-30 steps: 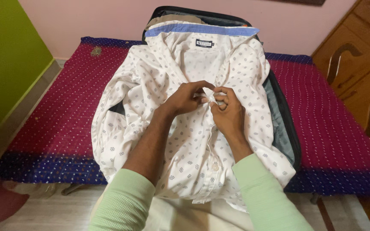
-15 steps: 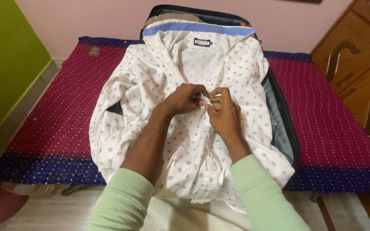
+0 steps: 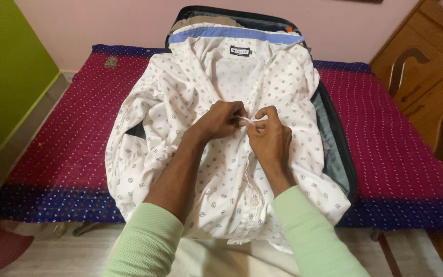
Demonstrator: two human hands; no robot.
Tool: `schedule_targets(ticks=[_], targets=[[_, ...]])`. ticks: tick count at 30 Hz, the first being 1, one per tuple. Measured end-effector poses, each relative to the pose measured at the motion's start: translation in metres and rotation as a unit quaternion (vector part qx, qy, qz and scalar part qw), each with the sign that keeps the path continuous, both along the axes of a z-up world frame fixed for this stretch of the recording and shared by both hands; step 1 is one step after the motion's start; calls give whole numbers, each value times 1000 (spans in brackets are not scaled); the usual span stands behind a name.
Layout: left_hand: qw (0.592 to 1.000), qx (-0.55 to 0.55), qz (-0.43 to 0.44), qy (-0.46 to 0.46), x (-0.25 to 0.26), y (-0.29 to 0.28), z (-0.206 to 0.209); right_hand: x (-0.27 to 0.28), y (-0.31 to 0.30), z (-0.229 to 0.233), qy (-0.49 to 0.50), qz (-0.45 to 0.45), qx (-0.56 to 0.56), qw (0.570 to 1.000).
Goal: The person folds a denim shirt and places it into an open suitcase on a bed. They then pick up a white patterned shirt and fasten the buttons by hand while sitting.
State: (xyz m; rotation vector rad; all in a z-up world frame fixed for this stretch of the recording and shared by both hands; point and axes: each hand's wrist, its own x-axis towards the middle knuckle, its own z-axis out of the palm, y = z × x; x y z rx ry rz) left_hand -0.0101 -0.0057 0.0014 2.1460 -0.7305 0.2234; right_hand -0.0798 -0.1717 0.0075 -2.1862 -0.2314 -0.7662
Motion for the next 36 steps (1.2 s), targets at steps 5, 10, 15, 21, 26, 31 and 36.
schedule_targets(ticks=[5, 10, 15, 21, 26, 31, 36], targets=[[999, 5, 13, -50, -3, -1, 1, -2, 1, 1, -12, 14, 28, 999], [998, -27, 7, -51, -1, 2, -1, -3, -2, -5, 82, 24, 66, 994], [999, -30, -6, -31, -6, 0, 2, 17, -9, -20, 160, 80, 220, 959], [960, -69, 2, -273, -22, -1, 15, 21, -11, -21, 149, 94, 219, 960], [960, -9, 168, -222, -34, -1, 28, 9, -5, -1, 218, 29, 208, 953], [994, 11, 105, -40, -26, -10, 4, 11, -6, 0, 248, 89, 280, 923], [993, -55, 97, 45, -16, -8, -10, 17, -15, -9, 285, 142, 347, 882]])
